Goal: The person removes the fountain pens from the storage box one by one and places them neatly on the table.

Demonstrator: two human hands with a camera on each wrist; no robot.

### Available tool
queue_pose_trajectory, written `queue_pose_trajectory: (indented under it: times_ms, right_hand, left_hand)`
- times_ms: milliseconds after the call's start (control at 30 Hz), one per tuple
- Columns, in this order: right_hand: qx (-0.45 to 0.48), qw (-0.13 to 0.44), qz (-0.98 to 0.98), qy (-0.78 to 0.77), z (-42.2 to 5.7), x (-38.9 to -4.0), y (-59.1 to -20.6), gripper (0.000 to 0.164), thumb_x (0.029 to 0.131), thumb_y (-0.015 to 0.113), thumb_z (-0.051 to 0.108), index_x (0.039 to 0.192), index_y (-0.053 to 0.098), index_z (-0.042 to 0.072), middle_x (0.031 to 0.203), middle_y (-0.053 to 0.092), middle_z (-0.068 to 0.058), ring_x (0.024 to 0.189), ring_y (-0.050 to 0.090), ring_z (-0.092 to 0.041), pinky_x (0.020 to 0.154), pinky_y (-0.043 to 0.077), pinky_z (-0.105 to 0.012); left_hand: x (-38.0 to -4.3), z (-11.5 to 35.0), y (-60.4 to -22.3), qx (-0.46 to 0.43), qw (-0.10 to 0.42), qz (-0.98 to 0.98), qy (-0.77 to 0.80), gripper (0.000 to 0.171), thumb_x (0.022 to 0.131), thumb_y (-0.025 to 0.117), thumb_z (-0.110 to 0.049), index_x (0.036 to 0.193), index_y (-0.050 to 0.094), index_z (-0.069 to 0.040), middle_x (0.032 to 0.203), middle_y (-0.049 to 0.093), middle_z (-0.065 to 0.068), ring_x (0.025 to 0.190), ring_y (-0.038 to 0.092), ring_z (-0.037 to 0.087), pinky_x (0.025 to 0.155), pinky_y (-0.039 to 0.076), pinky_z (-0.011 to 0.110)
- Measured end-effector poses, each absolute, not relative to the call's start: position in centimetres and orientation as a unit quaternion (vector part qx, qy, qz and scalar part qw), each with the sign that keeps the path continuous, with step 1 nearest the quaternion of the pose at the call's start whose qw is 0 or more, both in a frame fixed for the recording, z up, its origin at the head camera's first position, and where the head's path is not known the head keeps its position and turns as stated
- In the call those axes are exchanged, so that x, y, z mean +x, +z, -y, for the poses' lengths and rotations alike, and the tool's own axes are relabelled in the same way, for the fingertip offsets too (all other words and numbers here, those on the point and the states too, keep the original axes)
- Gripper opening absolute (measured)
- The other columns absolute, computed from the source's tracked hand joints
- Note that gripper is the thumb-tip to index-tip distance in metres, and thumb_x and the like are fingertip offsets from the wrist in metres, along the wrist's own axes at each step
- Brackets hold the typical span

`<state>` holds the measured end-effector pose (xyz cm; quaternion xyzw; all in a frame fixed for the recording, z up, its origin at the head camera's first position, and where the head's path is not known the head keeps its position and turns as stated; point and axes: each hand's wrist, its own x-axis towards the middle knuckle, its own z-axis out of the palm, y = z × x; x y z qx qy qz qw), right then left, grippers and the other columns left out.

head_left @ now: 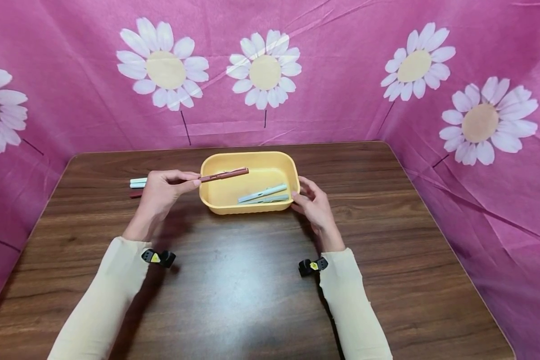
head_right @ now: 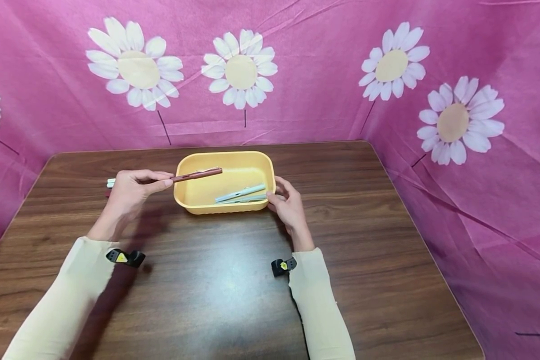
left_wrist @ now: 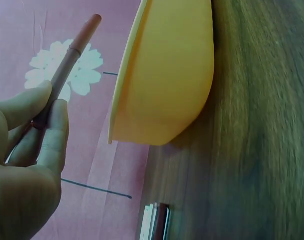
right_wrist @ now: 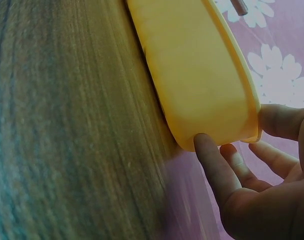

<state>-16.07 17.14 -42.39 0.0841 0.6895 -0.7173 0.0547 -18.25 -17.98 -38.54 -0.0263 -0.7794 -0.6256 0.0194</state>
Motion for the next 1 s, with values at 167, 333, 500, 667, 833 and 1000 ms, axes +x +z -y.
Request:
queue_pose_trajectory:
  times_ms: [167,333,500,667,833,1000]
  right_hand:
    - [0.084,0.056,-0.690,-0.717,-17.1,-16.2,-42.4,0.055,0.100,0.059,-0.003,0.152,0.044,0.007,0.139,0.053,-0.023,0.119,0.059,-0.033,0.097,0.053,-0.045]
    - [0.083,0.055,-0.689,-0.718,-17.1,-16.2,-42.4,0.055,0.099,0.059,-0.003,0.152,0.044,0.006,0.140,0.053,-0.023,0.119,0.059,-0.033,0.096,0.053,-0.045]
    - [0.087,0.055,-0.690,-0.716,-17.2,-16.1,-42.4,0.055,0.100,0.059,-0.003,0.152,0.044,0.006,0.140,0.052,-0.023,0.121,0.059,-0.034,0.096,0.053,-0.046]
    - [0.085,0.052,-0.689,-0.718,-17.1,-16.2,-42.3,0.055,0.100,0.059,-0.003,0.152,0.045,0.007,0.140,0.052,-0.023,0.122,0.058,-0.035,0.096,0.053,-0.045]
    - [0.088,0.052,-0.688,-0.719,-17.0,-16.2,-42.5,0.055,0.100,0.059,-0.003,0.152,0.044,0.006,0.140,0.052,-0.023,0.121,0.058,-0.035,0.095,0.054,-0.044]
    - [0.089,0.048,-0.692,-0.715,-17.1,-16.0,-42.5,0.055,0.100,0.059,-0.003,0.152,0.044,0.006,0.140,0.053,-0.023,0.120,0.059,-0.034,0.094,0.054,-0.043]
  left_hand:
    - [-17.9,18.9,-38.6,-0.021,0.028,0.776,-0.630,0.017,0.084,0.085,-0.012,0.096,0.081,-0.001,0.089,0.077,-0.006,0.092,0.070,0.007,0.077,0.054,0.019]
    - [-17.3,20.0,-38.6,-0.011,0.038,0.769,-0.639,0.017,0.083,0.085,-0.009,0.098,0.081,-0.001,0.091,0.077,-0.007,0.095,0.070,0.004,0.080,0.053,0.016]
    - [-16.4,20.8,-38.8,0.001,0.054,0.715,-0.697,0.013,0.081,0.084,0.001,0.094,0.080,0.002,0.086,0.077,-0.004,0.090,0.071,0.007,0.075,0.053,0.017]
    - [-15.6,21.6,-39.4,0.003,0.077,0.651,-0.755,0.012,0.080,0.080,0.012,0.088,0.080,0.004,0.083,0.077,0.002,0.084,0.073,0.010,0.070,0.056,0.018]
    - [-15.2,22.5,-40.0,-0.001,0.086,0.641,-0.763,0.011,0.080,0.079,0.014,0.089,0.079,0.007,0.082,0.077,0.002,0.083,0.071,0.010,0.069,0.055,0.018]
    - [-15.0,23.4,-40.1,0.011,0.082,0.650,-0.755,0.011,0.079,0.080,0.012,0.088,0.079,0.005,0.082,0.077,0.000,0.084,0.070,0.009,0.070,0.054,0.017]
